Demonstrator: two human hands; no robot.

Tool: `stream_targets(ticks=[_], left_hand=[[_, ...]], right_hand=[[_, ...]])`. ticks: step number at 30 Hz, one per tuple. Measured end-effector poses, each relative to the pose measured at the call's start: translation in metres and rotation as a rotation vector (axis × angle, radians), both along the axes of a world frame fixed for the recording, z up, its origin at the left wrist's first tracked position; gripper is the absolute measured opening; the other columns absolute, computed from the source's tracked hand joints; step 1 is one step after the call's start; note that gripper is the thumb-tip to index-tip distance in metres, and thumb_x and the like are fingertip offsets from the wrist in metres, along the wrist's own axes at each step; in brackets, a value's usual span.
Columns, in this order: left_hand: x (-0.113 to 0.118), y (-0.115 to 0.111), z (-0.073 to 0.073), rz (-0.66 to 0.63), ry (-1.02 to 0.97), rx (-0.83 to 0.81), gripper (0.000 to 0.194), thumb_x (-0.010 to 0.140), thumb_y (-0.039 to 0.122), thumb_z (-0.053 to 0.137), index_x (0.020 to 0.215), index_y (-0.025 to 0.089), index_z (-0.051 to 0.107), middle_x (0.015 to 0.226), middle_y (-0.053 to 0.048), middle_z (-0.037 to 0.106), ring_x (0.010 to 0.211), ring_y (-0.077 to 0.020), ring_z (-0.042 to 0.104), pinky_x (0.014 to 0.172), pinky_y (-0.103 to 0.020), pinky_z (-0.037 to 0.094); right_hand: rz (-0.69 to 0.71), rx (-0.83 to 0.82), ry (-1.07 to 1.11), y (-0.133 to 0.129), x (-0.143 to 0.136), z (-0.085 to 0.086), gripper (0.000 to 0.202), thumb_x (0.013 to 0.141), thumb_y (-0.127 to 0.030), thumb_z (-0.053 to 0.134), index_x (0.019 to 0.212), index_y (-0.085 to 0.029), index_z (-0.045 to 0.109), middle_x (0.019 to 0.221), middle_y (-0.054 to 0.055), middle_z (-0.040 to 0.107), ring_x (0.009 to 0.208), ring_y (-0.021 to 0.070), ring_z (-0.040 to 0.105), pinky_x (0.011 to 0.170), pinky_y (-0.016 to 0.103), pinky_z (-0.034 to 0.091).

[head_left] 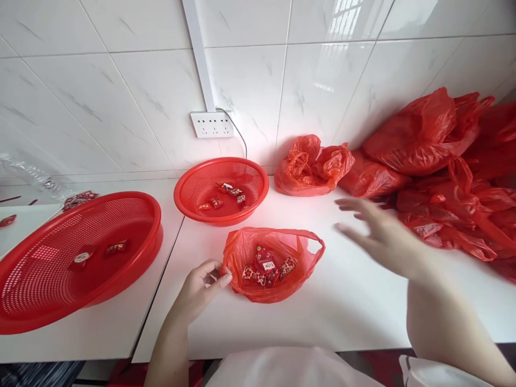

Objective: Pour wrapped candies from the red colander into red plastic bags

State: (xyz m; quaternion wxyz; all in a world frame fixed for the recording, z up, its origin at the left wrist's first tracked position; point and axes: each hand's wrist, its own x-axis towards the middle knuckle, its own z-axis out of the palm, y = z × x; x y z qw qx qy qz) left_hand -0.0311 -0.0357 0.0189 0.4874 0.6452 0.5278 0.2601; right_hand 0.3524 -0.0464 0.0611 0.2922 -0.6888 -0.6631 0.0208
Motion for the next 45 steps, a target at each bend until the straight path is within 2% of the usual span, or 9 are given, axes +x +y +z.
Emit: stream_targets(ticks=[6, 12, 16, 21, 25, 27, 34, 40, 45], left_hand=[[0.005, 0.001, 0.010, 0.077, -0.069, 0.157, 0.021, 0.080, 0.038, 0.067, 0.075, 0.018, 0.066, 0.080, -0.002, 0.055, 0.076, -0.0154, 0.054, 0.071, -0.027, 0.045], [0.017, 0.022, 0.058, 0.346, -0.500, 0.527, 0.013, 0.077, 0.030, 0.071, 0.088, 0.025, 0.076, 0.117, -0.005, 0.061, 0.115, -0.0231, 0.053, 0.092, -0.033, 0.048], [0.031, 0.036, 0.101, 0.140, -0.720, 0.572, 0.038, 0.080, 0.032, 0.068, 0.118, 0.030, 0.065, 0.120, -0.005, 0.064, 0.116, -0.0255, 0.057, 0.101, -0.042, 0.045], [0.069, 0.043, 0.130, -0.219, -0.522, 0.362, 0.053, 0.080, 0.030, 0.069, 0.130, 0.030, 0.051, 0.076, 0.001, 0.060, 0.065, -0.0136, 0.060, 0.070, -0.032, 0.055], [0.098, 0.048, 0.128, -0.398, -0.377, 0.271, 0.013, 0.083, 0.030, 0.066, 0.090, 0.020, 0.063, 0.066, 0.003, 0.047, 0.056, -0.0083, 0.046, 0.054, -0.022, 0.045], [0.104, 0.052, 0.124, -0.354, -0.398, 0.234, 0.021, 0.087, 0.035, 0.060, 0.076, 0.018, 0.058, 0.061, 0.004, 0.039, 0.050, -0.0058, 0.036, 0.045, -0.019, 0.036], [0.099, 0.058, 0.109, -0.142, -0.402, 0.057, 0.033, 0.091, 0.048, 0.050, 0.080, 0.018, 0.056, 0.058, 0.004, 0.045, 0.043, -0.0058, 0.041, 0.038, -0.017, 0.031], [0.090, 0.062, 0.095, -0.097, -0.483, -0.090, 0.028, 0.092, 0.047, 0.048, 0.097, 0.022, 0.057, 0.049, 0.006, 0.050, 0.036, -0.0100, 0.049, 0.041, -0.021, 0.043], [0.077, 0.075, 0.095, -0.139, -0.701, -0.286, 0.018, 0.092, 0.031, 0.053, 0.098, 0.017, 0.062, 0.071, -0.001, 0.063, 0.051, -0.0062, 0.056, 0.054, -0.017, 0.048]], right_hand=[[0.204, -0.511, -0.157, 0.026, -0.003, -0.033, 0.024, 0.087, -0.038, 0.053, 0.095, -0.023, 0.071, 0.105, 0.008, 0.071, 0.097, 0.0291, 0.067, 0.085, 0.046, 0.050], [0.322, 0.185, 0.551, 0.033, -0.009, 0.040, 0.013, 0.083, -0.036, 0.066, 0.084, -0.023, 0.066, 0.121, 0.003, 0.066, 0.112, 0.0240, 0.061, 0.095, 0.040, 0.048], [0.498, 0.504, 0.938, 0.038, -0.040, 0.082, 0.004, 0.085, -0.027, 0.067, 0.086, -0.024, 0.065, 0.096, 0.002, 0.072, 0.092, 0.0190, 0.067, 0.087, 0.038, 0.054], [0.748, 0.431, 0.839, 0.042, -0.082, 0.103, 0.004, 0.086, -0.024, 0.065, 0.088, -0.021, 0.066, 0.085, 0.001, 0.069, 0.080, 0.0157, 0.067, 0.077, 0.033, 0.056], [1.001, 0.272, 0.504, 0.043, -0.103, 0.105, 0.009, 0.085, -0.028, 0.066, 0.088, -0.019, 0.068, 0.105, 0.006, 0.068, 0.100, 0.0199, 0.063, 0.082, 0.033, 0.054], [1.002, 0.229, 0.492, 0.045, -0.107, 0.099, 0.014, 0.090, -0.029, 0.060, 0.097, -0.020, 0.068, 0.115, 0.007, 0.064, 0.105, 0.0194, 0.061, 0.083, 0.032, 0.053], [0.851, 0.064, 0.676, 0.063, -0.100, 0.058, 0.020, 0.092, -0.021, 0.054, 0.110, -0.018, 0.062, 0.093, 0.004, 0.068, 0.085, 0.0149, 0.064, 0.082, 0.033, 0.053], [0.596, 0.376, 0.699, 0.058, -0.101, 0.038, 0.010, 0.087, -0.013, 0.057, 0.094, -0.019, 0.060, 0.090, 0.003, 0.064, 0.083, 0.0150, 0.063, 0.077, 0.032, 0.053], [1.001, 0.364, 0.296, 0.038, -0.100, 0.030, 0.023, 0.084, -0.004, 0.052, 0.098, -0.021, 0.060, 0.092, 0.006, 0.064, 0.088, 0.0178, 0.060, 0.079, 0.034, 0.052]])
